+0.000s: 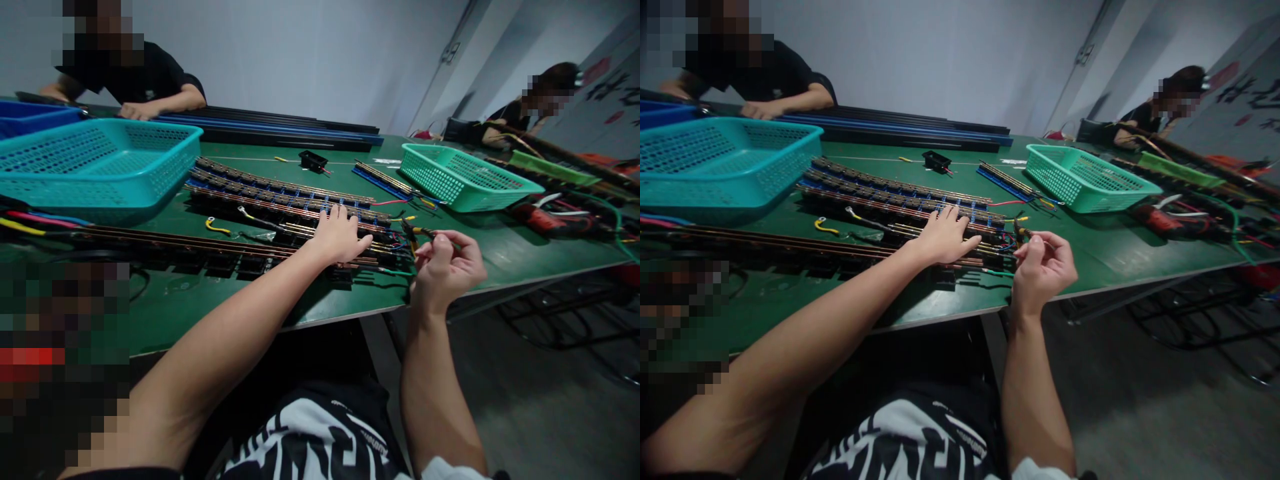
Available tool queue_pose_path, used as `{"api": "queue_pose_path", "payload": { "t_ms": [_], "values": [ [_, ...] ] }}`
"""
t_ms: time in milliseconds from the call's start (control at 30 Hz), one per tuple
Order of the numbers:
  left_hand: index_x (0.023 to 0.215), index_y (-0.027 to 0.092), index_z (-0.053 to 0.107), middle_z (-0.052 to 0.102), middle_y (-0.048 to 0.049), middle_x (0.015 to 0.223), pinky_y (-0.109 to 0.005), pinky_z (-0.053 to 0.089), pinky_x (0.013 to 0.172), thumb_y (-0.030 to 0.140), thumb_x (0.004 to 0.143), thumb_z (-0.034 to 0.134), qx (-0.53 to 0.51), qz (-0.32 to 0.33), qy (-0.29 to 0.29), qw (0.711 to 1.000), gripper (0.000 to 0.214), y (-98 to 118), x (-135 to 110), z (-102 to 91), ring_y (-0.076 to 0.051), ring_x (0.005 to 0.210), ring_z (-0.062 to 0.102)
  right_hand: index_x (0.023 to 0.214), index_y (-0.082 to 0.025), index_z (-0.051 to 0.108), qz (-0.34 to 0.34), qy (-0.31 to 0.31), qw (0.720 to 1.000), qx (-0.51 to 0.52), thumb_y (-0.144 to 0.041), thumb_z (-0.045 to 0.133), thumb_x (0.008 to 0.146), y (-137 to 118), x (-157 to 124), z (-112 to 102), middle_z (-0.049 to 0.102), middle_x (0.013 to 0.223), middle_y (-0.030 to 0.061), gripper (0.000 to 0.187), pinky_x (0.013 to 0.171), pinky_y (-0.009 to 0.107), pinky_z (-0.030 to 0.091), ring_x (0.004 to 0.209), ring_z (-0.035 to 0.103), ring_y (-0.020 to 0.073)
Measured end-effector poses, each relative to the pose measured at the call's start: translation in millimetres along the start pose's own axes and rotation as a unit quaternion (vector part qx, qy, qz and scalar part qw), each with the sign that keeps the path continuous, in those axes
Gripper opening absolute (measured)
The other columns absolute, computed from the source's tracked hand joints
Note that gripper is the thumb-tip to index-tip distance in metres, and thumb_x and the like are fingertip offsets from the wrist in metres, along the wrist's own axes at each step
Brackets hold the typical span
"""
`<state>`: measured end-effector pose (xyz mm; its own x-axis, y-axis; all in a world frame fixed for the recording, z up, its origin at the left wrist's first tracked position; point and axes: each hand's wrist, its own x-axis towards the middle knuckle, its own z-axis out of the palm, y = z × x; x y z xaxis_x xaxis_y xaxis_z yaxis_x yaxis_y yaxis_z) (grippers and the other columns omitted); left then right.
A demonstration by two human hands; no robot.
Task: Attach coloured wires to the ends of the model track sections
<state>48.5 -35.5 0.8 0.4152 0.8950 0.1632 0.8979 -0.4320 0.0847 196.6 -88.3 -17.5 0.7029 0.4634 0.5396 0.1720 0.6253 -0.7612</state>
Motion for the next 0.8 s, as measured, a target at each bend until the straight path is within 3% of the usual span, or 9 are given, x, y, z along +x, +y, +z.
{"api": "queue_pose_path", "payload": {
  "t_ms": [267, 600, 800],
  "values": [
    [0.138, 0.009, 0.056, 0.04, -0.025, 0.157, -0.056, 0.03, 0.116, 0.059, 0.099, 0.033, -0.008, 0.0, -0.005, 1.0, 0.067, -0.3, 0.1, -0.2, -0.038, 0.148, 0.032, 0.072, -0.018, 0.063, 0.025, 0.033, 0.998, 0.046, -0.022, 0.068, 0.072, -45.1, -9.8, -17.1, 0.052, 0.045, -0.008, 0.006, 0.032, 0.019, 0.031, 0.035, 0.046, 0.0076],
    [0.14, 0.01, 0.054, 0.039, -0.024, 0.158, -0.055, 0.03, 0.117, 0.06, 0.1, 0.032, -0.005, -0.001, -0.017, 1.0, 0.068, 0.4, -0.9, -3.6, -0.037, 0.15, 0.03, 0.071, -0.017, 0.063, 0.07, 0.037, 0.996, 0.049, -0.024, 0.07, 0.069, -34.8, -14.6, -16.2, 0.053, 0.041, -0.0079, 0.01, 0.03, 0.017, 0.03, 0.034, 0.046, 0.0078],
    [0.14, 0.009, 0.054, 0.039, -0.0242, 0.158, -0.055, 0.029, 0.117, 0.06, 0.099, 0.033, -0.007, -0.001, -0.013, 1.0, 0.068, 0.2, -0.3, -2.3, -0.037, 0.15, 0.03, 0.07, -0.017, 0.062, 0.032, 0.06, 0.996, 0.056, -0.019, 0.068, 0.071, -47.5, -17.6, -20.6, 0.052, 0.043, -0.0083, 0.006, 0.03, 0.018, 0.031, 0.033, 0.043, 0.0067]
  ]
}}
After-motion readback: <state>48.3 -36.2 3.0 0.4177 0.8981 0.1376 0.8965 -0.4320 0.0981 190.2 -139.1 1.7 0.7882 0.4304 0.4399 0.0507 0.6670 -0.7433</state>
